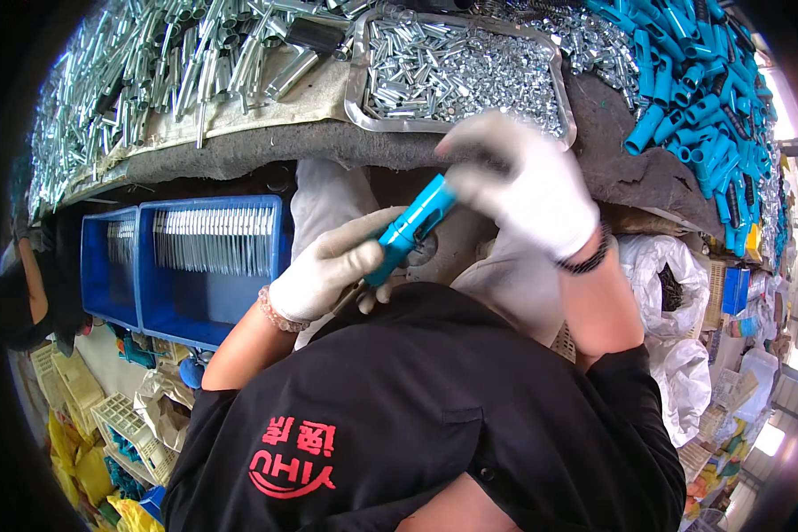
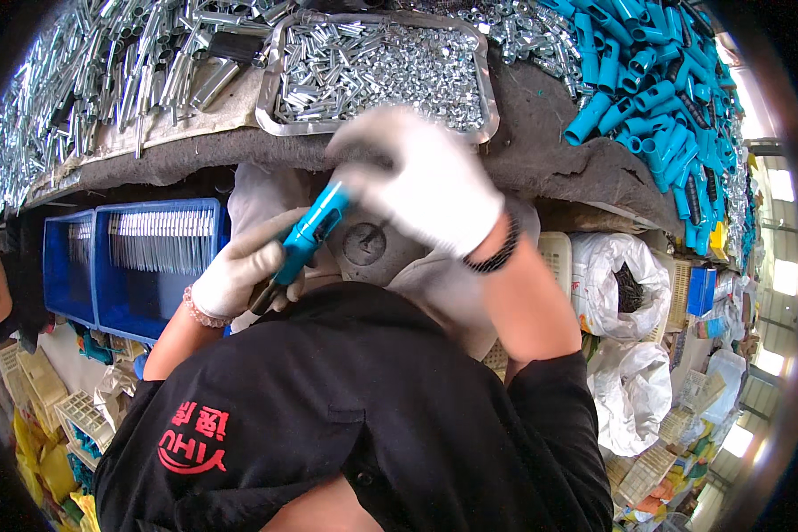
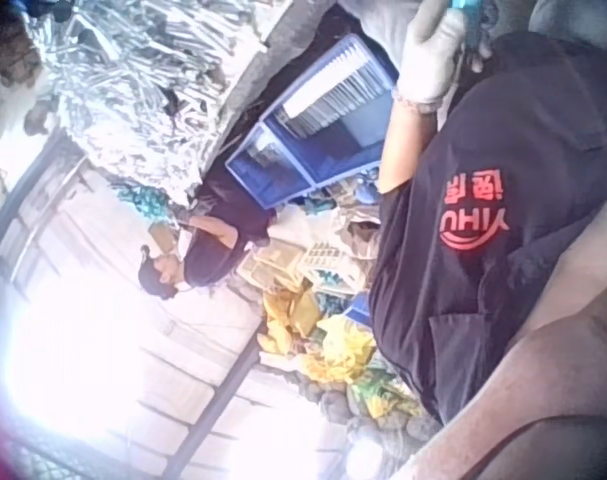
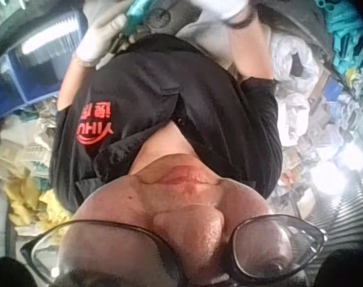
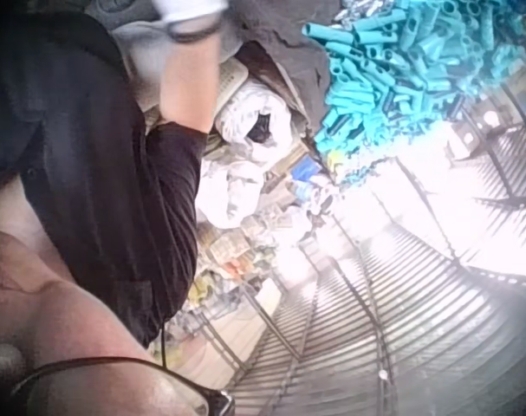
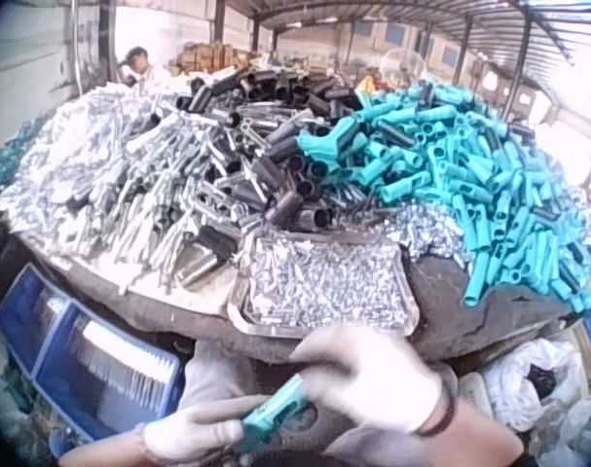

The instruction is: Assembling hardware components into handheld tools in a manufacturing setting.

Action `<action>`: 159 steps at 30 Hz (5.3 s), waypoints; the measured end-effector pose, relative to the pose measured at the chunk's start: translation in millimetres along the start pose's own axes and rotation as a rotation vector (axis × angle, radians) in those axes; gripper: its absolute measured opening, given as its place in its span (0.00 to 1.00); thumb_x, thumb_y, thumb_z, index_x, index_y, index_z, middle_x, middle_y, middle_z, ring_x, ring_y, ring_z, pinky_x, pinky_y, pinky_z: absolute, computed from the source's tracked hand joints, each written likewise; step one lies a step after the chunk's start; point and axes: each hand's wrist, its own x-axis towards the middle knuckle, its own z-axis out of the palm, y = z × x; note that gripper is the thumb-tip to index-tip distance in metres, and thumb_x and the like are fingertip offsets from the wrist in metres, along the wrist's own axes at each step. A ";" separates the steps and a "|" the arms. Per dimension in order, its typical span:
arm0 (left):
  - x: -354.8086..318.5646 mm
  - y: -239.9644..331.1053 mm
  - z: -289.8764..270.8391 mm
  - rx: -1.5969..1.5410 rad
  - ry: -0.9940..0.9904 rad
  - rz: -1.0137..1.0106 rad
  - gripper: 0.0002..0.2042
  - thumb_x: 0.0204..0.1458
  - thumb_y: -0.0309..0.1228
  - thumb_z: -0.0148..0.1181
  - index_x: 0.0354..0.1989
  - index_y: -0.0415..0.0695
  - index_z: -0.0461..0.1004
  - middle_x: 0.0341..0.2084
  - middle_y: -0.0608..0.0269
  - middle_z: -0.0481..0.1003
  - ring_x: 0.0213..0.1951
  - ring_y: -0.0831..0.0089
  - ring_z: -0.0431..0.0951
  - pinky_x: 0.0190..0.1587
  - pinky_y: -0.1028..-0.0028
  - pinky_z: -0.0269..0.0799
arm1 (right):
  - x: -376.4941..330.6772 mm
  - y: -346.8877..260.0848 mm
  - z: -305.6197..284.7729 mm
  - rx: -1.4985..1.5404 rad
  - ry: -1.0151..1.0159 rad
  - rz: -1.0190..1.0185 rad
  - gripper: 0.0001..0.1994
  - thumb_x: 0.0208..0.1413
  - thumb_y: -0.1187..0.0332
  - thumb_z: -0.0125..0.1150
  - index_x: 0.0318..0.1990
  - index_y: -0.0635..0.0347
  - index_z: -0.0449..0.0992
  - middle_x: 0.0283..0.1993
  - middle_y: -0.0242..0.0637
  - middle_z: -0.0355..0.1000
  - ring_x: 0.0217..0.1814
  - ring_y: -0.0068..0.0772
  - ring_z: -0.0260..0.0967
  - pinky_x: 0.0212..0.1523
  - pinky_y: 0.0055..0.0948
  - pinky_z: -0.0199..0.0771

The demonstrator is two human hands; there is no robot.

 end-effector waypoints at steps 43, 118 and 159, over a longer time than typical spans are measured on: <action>31.3 0.6 26.3 -0.145 0.209 0.196 0.25 0.67 0.37 0.52 0.69 0.38 0.60 0.54 0.57 0.73 0.52 0.70 0.75 0.52 0.70 0.75 | -35.2 -18.9 47.7 0.602 0.217 0.466 0.06 0.55 0.79 0.65 0.41 0.66 0.79 0.38 0.33 0.78 0.38 0.21 0.75 0.42 0.21 0.75; -6.1 52.0 -37.3 -0.522 0.364 0.682 0.21 0.68 0.50 0.44 0.51 0.41 0.66 0.37 0.59 0.68 0.33 0.70 0.68 0.34 0.70 0.68 | 45.7 -77.8 128.4 -0.154 -0.255 -0.049 0.20 0.58 0.52 0.59 0.25 0.61 0.77 0.22 0.51 0.73 0.27 0.53 0.75 0.30 0.46 0.75; 43.8 38.0 39.3 0.224 -0.049 0.137 0.26 0.55 0.39 0.67 0.58 0.39 0.69 0.42 0.63 0.77 0.44 0.77 0.74 0.49 0.72 0.72 | -16.5 -2.6 -35.7 0.108 0.048 -0.383 0.20 0.49 0.70 0.68 0.51 0.60 0.74 0.50 0.45 0.75 0.49 0.49 0.74 0.50 0.41 0.74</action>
